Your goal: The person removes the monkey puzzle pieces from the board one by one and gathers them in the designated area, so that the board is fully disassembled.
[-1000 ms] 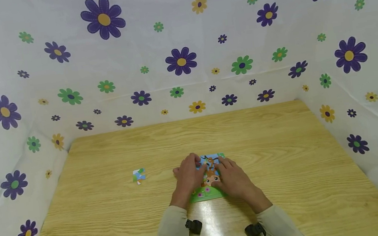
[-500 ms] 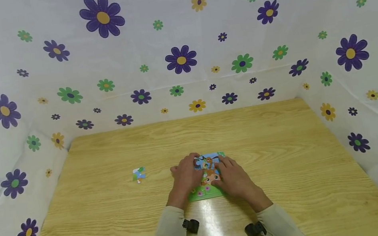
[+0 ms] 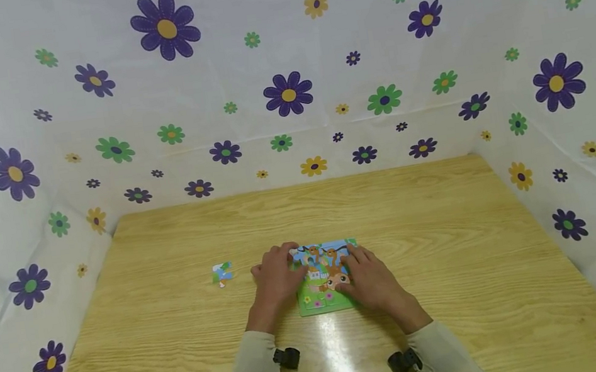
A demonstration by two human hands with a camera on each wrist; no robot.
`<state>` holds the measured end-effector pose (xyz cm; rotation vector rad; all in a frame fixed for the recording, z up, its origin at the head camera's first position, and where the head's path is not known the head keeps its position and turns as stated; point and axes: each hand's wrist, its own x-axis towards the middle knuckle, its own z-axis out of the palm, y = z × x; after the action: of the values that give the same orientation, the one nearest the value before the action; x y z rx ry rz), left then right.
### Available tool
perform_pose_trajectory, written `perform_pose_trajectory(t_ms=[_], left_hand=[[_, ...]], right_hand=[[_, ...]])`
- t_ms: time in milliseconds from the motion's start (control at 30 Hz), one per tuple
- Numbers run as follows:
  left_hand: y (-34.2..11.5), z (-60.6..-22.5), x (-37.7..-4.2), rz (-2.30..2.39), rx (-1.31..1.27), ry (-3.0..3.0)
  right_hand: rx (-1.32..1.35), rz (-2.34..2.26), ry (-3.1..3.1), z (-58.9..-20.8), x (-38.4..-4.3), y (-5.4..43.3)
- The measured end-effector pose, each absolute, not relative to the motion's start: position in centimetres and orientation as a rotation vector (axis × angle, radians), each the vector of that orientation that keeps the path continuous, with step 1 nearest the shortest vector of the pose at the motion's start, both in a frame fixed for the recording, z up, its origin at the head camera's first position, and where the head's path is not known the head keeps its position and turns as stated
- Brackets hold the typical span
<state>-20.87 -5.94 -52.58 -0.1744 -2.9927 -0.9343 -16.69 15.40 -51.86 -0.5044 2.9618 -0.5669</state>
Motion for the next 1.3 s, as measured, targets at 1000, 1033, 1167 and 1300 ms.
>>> perform_pose_trajectory(t_ms=[1000,1033,1167,1300], left_hand=[[-12.7,-52.4,-21.3,-0.874,0.056,-3.072],[-13.0,-52.4,-21.3,-0.871,0.064,-3.074],[-13.7,-52.3,-21.4,-0.865,0.094,-3.085],[-14.5,-52.2,-21.5,-0.857,0.119,-3.103]], right_hand=[[-0.487,-0.553,2.948,-51.9,-16.6,15.5],[-0.490,-0.551,2.950,-51.9,-16.6,15.5],[-0.499,-0.539,2.958,-51.9,-16.7,15.5],[-0.507,-0.552,2.959,-52.0,-16.7,15.5]])
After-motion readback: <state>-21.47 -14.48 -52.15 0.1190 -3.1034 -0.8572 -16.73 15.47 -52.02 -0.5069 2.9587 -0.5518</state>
